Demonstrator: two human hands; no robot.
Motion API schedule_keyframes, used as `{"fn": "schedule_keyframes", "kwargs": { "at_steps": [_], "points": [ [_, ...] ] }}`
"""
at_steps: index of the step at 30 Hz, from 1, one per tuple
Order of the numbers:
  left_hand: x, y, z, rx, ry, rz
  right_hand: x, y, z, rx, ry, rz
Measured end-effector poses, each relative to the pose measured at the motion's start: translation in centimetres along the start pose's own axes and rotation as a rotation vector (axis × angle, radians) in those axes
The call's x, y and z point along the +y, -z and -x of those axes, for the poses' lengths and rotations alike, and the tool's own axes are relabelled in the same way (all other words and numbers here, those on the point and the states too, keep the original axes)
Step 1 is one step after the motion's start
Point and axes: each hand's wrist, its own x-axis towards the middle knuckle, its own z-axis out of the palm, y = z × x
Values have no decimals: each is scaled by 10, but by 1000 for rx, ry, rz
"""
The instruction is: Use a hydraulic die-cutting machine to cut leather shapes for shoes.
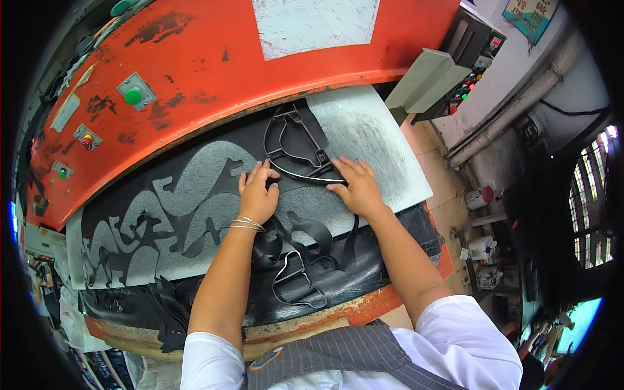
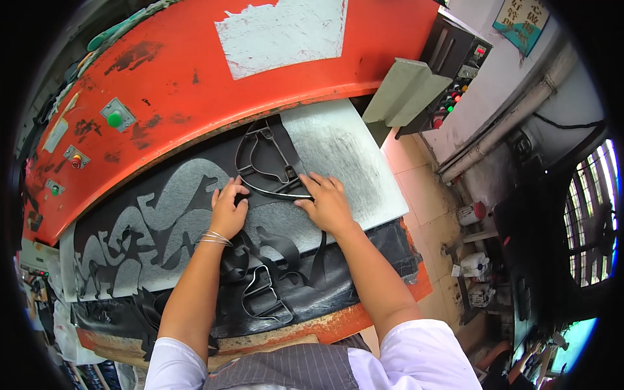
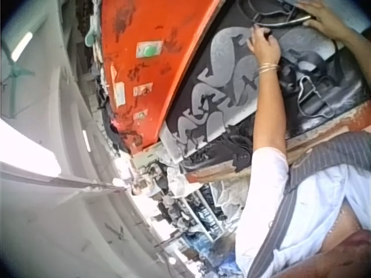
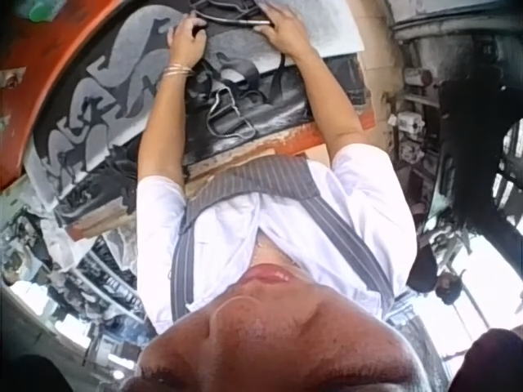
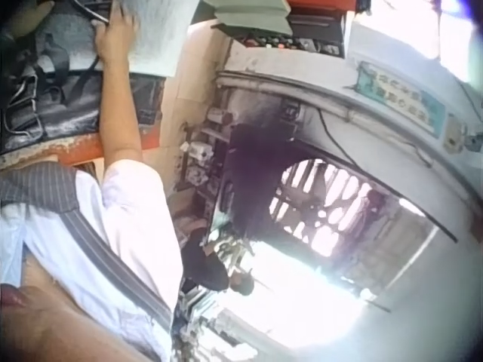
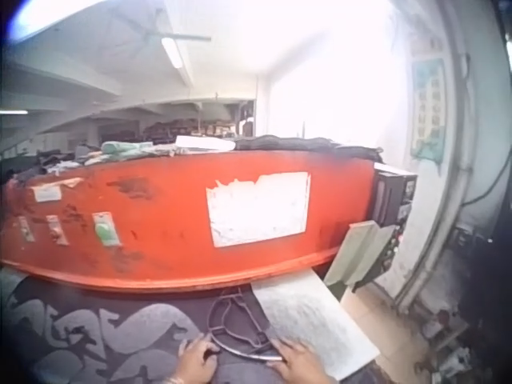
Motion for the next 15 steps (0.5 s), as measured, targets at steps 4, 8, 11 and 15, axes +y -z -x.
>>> {"fn": "schedule_keyframes", "kwargs": {
  "at_steps": [4,8,11,15],
  "points": [
    [0,0,5,17,-39,-54,0,-1,0,1,10,-19],
    [2,1,0,40,-45,-35,2,3,-6,-5,18,4],
    [3,1,-2,29,-47,-27,6,5,-8,2,66,13],
    [1,0,1,33,-45,-12,6,5,-6,-17,74,33]
  ]
}}
